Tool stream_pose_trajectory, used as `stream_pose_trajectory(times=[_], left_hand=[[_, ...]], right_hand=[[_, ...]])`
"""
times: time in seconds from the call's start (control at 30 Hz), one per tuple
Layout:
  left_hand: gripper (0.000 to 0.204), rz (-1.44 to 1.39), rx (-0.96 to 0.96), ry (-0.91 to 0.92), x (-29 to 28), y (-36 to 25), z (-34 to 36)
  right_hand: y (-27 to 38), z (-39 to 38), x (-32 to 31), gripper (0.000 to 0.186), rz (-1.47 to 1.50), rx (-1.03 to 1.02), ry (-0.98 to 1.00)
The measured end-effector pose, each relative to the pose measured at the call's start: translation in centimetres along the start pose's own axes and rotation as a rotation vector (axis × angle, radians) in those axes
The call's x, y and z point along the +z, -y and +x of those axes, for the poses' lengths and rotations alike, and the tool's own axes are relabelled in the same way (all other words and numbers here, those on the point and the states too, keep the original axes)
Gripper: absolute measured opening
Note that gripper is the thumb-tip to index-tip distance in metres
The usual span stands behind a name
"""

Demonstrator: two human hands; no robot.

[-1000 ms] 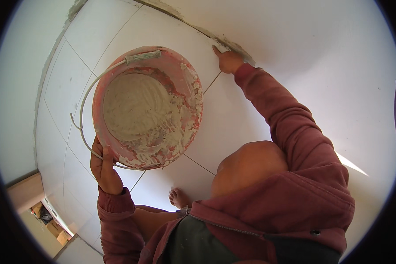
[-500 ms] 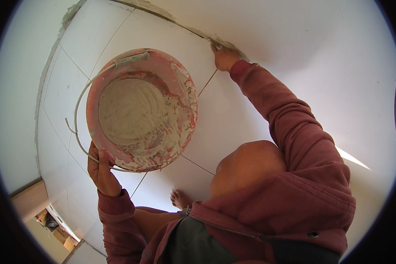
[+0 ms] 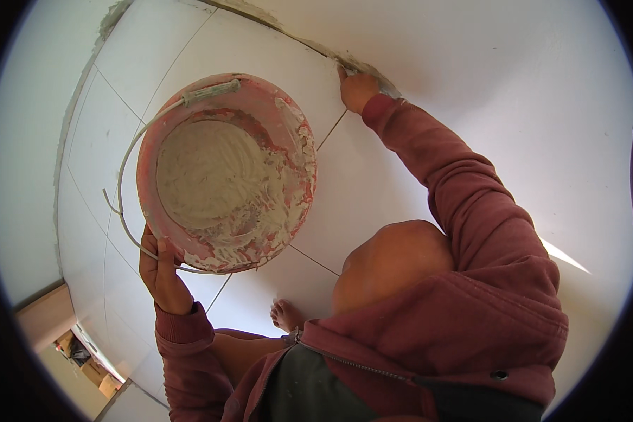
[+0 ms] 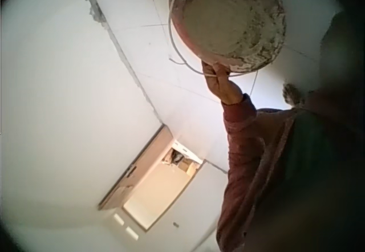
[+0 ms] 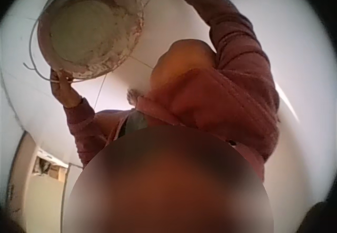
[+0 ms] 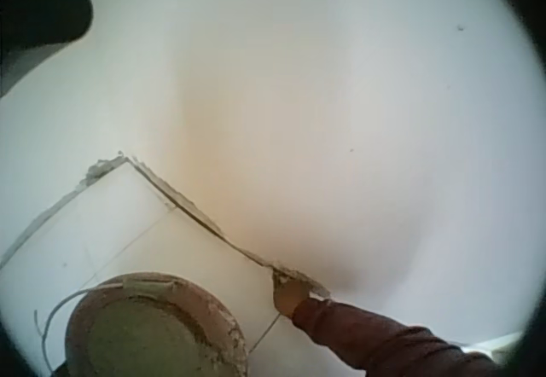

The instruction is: Applying tile grout mix with fingers along the wall joint of a tiled area.

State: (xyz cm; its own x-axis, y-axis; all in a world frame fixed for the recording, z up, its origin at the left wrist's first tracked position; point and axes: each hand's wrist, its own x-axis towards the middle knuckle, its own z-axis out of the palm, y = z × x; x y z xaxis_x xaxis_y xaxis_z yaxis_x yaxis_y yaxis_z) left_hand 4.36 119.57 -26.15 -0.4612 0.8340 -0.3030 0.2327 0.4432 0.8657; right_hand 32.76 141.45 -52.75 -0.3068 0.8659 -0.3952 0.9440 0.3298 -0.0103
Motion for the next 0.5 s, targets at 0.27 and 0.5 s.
stream_pose_trajectory(times=[0.27, 0.5], left_hand=[[0.033, 0.035, 0.016, 0.015, 0.5, 0.7, -0.7], [0.032, -0.008, 0.005, -0.015, 1.2, 1.2, -1.2]], right_hand=[[0.4, 0.8, 1.1, 0.050, -0.026, -0.030, -0.106], [-1.2, -1.4, 2.3, 0.049, 0.009, -0.023, -0.070]])
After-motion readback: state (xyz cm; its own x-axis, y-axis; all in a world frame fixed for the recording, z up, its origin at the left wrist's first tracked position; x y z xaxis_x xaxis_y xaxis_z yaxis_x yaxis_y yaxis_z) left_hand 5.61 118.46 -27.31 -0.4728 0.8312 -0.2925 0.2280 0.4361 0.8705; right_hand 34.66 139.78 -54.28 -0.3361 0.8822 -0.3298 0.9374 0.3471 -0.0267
